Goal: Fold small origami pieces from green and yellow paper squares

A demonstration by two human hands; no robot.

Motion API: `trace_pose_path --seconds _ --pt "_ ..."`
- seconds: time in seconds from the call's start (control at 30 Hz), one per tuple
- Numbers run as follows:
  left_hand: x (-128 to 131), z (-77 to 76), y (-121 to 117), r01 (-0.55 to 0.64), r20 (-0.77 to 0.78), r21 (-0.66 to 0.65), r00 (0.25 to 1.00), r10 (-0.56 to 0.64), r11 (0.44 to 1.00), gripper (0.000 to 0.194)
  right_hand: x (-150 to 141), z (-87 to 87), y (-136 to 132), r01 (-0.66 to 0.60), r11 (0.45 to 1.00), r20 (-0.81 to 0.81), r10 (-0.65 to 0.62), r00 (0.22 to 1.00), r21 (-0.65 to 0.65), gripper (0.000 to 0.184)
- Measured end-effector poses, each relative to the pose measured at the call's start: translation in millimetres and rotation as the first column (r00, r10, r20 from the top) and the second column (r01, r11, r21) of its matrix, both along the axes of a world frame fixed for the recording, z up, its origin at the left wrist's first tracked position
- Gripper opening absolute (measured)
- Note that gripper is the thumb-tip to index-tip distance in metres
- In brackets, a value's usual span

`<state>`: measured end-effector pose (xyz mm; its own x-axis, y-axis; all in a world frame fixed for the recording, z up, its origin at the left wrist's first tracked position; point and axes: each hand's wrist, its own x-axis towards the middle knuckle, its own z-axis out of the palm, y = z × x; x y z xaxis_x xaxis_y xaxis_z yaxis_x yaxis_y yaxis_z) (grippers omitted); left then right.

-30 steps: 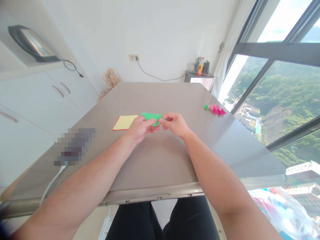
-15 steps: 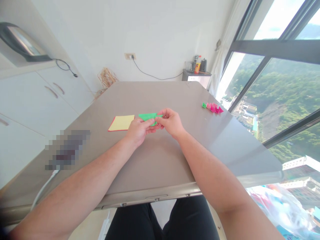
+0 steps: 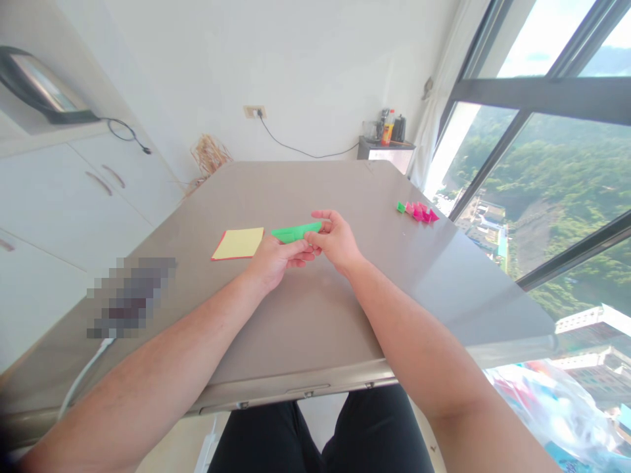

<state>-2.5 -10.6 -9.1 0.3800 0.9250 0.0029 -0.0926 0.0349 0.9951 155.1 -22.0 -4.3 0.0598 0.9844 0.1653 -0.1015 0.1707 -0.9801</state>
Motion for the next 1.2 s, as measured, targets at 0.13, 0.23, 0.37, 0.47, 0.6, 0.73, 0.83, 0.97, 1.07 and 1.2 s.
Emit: trace_pose_path --seconds 0.13,0.23,0.37,0.47,0.6,0.73,0.83,0.97,1.07,1.2 --pt "0 1.0 0 0.004 -0.041 -0.004 0.999 -0.004 1.0 0.02 1 1.1 -1 -0.003 1.0 0.012 0.003 1.0 -0.014 0.054" --pt "0 0.9 1 -0.012 -0.045 -0.024 0.999 0.011 1.0 0.013 0 2.3 -3 -0.013 1.0 0.008 0.013 1.0 -0.022 0.053" --pt "1 0.4 0 -0.04 -0.034 -0.045 0.999 0.039 0.998 0.015 -2 3.5 -3 -0.006 1.0 0.007 0.006 1.0 -0.022 0.051" --pt "2 0.0 1 -0.035 -0.02 -0.064 0.999 0.033 0.997 0.018 -2 2.9 -3 0.001 1.0 -0.003 -0.001 1.0 -0.023 0.051" --pt "-1 -0.7 3 -0.026 0.032 -0.053 0.999 0.028 0.998 0.025 0 1.3 -1 0.007 1.0 -0.033 -0.008 0.999 -0.027 0.05" --pt "-3 -3.6 6 -0.012 0.033 -0.012 0.999 0.012 1.0 0.035 0 1.7 0 0.038 0.999 -0.054 -0.039 0.998 -0.028 0.05" --pt "-3 -7.0 9 -0.049 0.015 0.009 0.999 0.049 0.999 0.036 0 2.8 -1 0.043 0.999 -0.066 -0.044 0.997 -0.024 0.05" --pt "-1 -9.1 11 -0.103 -0.024 0.033 0.994 0.104 0.994 0.031 -2 3.9 -2 0.036 0.999 -0.067 -0.038 0.997 -0.026 0.05" --pt "1 -7.8 9 -0.124 -0.026 0.036 0.992 0.125 0.992 0.025 -3 4.1 -3 0.03 0.999 -0.072 -0.033 0.997 -0.033 0.049" --pt "4 -6.6 6 -0.118 -0.009 0.051 0.993 0.119 0.992 0.023 -3 4.1 -3 0.026 0.999 -0.073 -0.029 0.997 -0.042 0.049"
